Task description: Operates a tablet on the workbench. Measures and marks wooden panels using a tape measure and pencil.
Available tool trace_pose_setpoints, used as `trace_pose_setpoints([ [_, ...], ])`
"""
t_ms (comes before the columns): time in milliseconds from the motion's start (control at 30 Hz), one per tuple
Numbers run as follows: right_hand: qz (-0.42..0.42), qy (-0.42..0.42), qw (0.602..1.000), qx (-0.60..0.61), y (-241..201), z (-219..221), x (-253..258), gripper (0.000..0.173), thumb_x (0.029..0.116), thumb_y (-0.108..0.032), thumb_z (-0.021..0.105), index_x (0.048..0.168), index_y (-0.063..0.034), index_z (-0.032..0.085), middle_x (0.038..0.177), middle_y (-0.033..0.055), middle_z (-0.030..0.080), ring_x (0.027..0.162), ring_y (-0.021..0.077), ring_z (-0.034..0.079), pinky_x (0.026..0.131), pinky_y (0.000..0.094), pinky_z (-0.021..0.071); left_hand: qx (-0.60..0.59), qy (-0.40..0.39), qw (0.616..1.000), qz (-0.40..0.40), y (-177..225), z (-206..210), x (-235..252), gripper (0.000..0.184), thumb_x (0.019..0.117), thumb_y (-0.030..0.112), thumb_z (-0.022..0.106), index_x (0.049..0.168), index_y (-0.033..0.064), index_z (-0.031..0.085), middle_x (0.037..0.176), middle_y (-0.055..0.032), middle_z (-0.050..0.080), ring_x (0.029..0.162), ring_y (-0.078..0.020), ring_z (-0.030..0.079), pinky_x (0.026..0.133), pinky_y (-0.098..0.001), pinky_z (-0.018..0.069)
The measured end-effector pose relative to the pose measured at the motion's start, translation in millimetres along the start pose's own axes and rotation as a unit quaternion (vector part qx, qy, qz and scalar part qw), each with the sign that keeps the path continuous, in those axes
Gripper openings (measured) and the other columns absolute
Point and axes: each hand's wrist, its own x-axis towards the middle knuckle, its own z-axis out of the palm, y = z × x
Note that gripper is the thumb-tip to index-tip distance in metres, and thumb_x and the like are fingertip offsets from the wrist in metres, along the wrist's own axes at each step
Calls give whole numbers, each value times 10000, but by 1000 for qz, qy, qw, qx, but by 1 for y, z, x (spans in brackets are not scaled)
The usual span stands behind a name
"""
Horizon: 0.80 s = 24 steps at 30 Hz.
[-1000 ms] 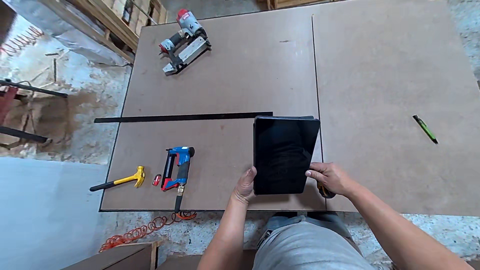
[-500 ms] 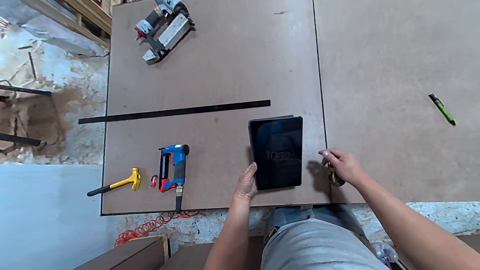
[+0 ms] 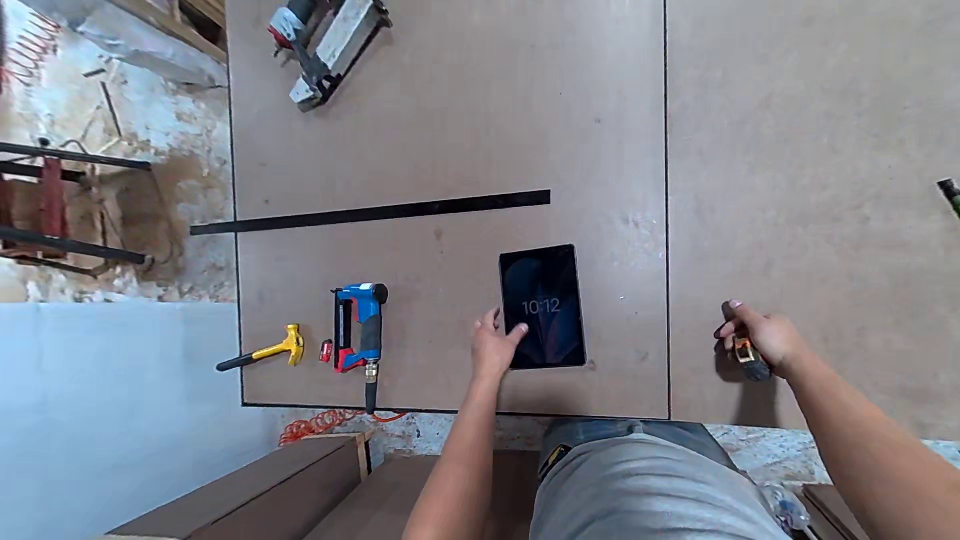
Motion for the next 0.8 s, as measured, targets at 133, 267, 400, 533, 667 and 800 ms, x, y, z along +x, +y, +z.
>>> trace_pose_setpoints([
  [133,40,-36,998,36,-5,-5,10,845,1028,-722,242,886,-52,736,750,109,728,672,258,706,672,490,600,37,11,999,-23,21,20,23,1204,716,564,897,1641,140,252,1504,-256,477,1384,-442,472,1120,-641,416],
  [267,70,-16,997,31,-7,-3,11,853,1020,-736,244,857,-67,748,753,104,741,694,264,723,697,503,605,-51,56,995,-69,37,18,63,974,876,615,729,1599,97,331,1431,-255,555,1305,-423,556,1079,-639,449],
  [400,91,-26,994,47,-10,-4,16,868,1008,-754,253,858,-55,745,768,121,745,696,275,728,690,501,609,-107,33,992,-52,24,4,84,793,994,509,629,1611,120,319,1174,-186,661,1068,-328,644,980,-563,508],
  [533,100,-31,993,52,-12,-3,21,877,1002,-763,253,847,-50,740,768,123,745,684,273,723,674,491,605,-175,13,984,4,-2,3,83,721,1015,341,653,1616,123,319,1143,-152,660,971,-233,645,930,-449,531],
  [667,95,-24,993,65,-12,-3,16,841,1010,-745,274,852,-56,729,770,110,744,690,252,720,675,465,603,-218,8,976,25,-7,8,75,711,1010,264,665,1612,106,320,1009,-84,622,823,-154,591,801,-344,522],
  [800,98,-80,990,56,-4,16,-3,784,1033,-704,274,843,-60,679,728,100,687,627,224,651,596,403,554,-182,2,983,32,-12,10,81,772,972,329,705,1613,127,326,1011,-91,618,827,-193,592,810,-405,525],
])
